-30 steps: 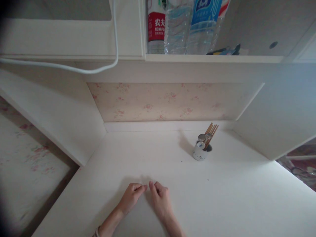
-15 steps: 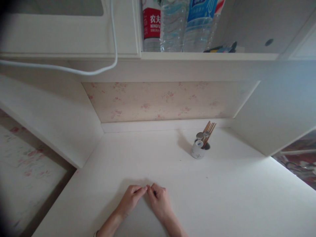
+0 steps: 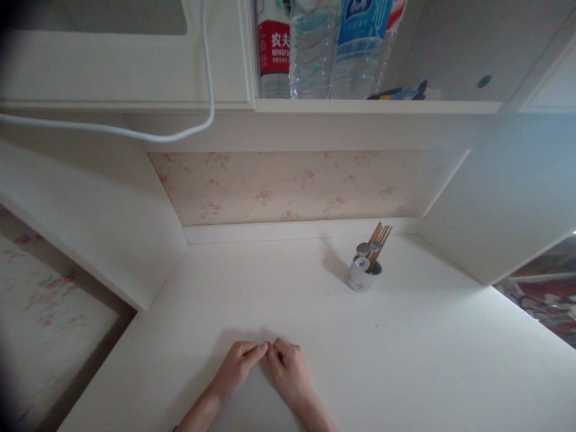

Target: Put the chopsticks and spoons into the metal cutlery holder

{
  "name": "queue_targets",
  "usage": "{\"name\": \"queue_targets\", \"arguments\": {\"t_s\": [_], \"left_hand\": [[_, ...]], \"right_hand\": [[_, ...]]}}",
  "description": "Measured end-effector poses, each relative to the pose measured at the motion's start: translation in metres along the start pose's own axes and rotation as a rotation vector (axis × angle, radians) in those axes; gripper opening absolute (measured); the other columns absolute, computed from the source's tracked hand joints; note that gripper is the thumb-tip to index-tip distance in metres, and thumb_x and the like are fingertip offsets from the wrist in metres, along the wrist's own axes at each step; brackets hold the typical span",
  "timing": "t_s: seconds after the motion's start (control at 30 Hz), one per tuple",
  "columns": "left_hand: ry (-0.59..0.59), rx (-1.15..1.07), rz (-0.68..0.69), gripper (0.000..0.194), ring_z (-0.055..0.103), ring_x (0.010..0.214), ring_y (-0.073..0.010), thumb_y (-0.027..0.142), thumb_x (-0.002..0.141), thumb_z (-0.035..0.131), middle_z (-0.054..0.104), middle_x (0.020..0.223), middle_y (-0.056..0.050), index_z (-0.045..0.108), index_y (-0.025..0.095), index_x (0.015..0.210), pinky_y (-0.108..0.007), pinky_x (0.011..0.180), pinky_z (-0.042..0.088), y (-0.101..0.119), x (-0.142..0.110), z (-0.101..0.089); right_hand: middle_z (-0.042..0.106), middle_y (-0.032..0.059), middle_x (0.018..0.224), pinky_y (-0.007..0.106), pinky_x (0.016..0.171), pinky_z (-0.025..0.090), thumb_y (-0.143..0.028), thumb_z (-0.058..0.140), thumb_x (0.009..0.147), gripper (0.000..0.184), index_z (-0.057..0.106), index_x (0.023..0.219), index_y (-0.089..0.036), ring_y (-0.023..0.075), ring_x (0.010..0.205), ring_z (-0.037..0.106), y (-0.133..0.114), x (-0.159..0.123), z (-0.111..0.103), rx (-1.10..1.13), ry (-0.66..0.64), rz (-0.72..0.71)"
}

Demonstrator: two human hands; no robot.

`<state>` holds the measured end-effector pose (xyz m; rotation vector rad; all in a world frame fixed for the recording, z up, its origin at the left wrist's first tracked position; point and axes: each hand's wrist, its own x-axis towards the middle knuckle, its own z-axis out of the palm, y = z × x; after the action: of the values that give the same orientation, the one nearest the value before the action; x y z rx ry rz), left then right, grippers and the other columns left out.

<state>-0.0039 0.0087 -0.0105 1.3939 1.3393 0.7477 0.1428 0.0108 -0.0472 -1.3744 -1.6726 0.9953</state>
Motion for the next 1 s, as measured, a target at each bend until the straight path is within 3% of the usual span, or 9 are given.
{"name": "queue_targets", "arguments": {"t_s": [0.47, 0.63, 0.73, 0.83, 0.9, 1.0], "left_hand": [[0.005, 0.009, -0.009, 0.049, 0.022, 0.055, -0.0103, 0.054, 0.085, 0.045, 0.019, 0.056, 0.006, 0.023, 0.023, 0.054, -0.028, 0.053, 0.016, 0.0, -0.001, 0.0], [0.001, -0.002, -0.033, 0.051, 0.022, 0.053, -0.0099, 0.057, 0.083, 0.046, 0.019, 0.054, 0.006, 0.024, 0.022, 0.054, -0.028, 0.052, 0.015, -0.002, -0.001, 0.0], [0.014, -0.004, -0.044, 0.054, 0.021, 0.053, -0.0092, 0.061, 0.082, 0.047, 0.018, 0.054, 0.007, 0.023, 0.022, 0.054, -0.028, 0.052, 0.015, -0.004, -0.002, -0.001], [0.023, -0.018, -0.041, 0.056, 0.02, 0.053, -0.0091, 0.063, 0.081, 0.047, 0.017, 0.055, 0.007, 0.021, 0.022, 0.055, -0.028, 0.052, 0.015, -0.005, -0.004, -0.003], [0.017, -0.032, -0.027, 0.055, 0.019, 0.053, -0.0092, 0.063, 0.081, 0.048, 0.016, 0.055, 0.007, 0.02, 0.022, 0.055, -0.028, 0.052, 0.015, -0.005, -0.004, -0.003], [0.005, -0.047, -0.012, 0.055, 0.019, 0.053, -0.0092, 0.063, 0.081, 0.048, 0.017, 0.055, 0.007, 0.021, 0.022, 0.055, -0.027, 0.052, 0.016, -0.003, -0.004, -0.004]], "right_hand": [[0.032, -0.0068, 0.05, 0.024, 0.049, 0.019, -0.042, 0.044, 0.09, 0.043, 0.038, 0.053, -0.019, 0.0091, 0.05, 0.028, -0.002, 0.0, 0.0, -0.024, -0.014, 0.01], [0.032, -0.0068, 0.05, 0.024, 0.049, 0.023, -0.055, 0.049, 0.085, 0.047, 0.039, 0.053, -0.021, 0.0101, 0.05, 0.03, -0.013, 0.003, -0.012, 0.143, -0.003, 0.147], [0.038, -0.0061, 0.047, 0.024, 0.047, 0.026, -0.061, 0.05, 0.082, 0.05, 0.039, 0.053, -0.022, 0.0105, 0.046, 0.032, -0.012, 0.01, -0.041, 0.26, 0.078, 0.243], [0.045, -0.0047, 0.054, 0.024, 0.05, 0.032, -0.06, 0.055, 0.08, 0.044, 0.047, 0.06, -0.021, 0.0119, 0.05, 0.04, 0.003, 0.022, -0.088, 0.261, 0.301, 0.226], [0.051, -0.0036, 0.067, 0.025, 0.053, 0.038, -0.06, 0.063, 0.074, 0.039, 0.053, 0.079, -0.022, 0.0137, 0.058, 0.047, 0.02, 0.033, -0.125, 0.228, 0.493, 0.268], [0.057, 0.0037, 0.098, 0.029, 0.062, 0.045, -0.062, 0.071, 0.062, 0.067, 0.049, 0.112, -0.023, 0.0193, 0.076, 0.057, 0.045, 0.053, -0.175, 0.066, 0.744, 0.415]]}}
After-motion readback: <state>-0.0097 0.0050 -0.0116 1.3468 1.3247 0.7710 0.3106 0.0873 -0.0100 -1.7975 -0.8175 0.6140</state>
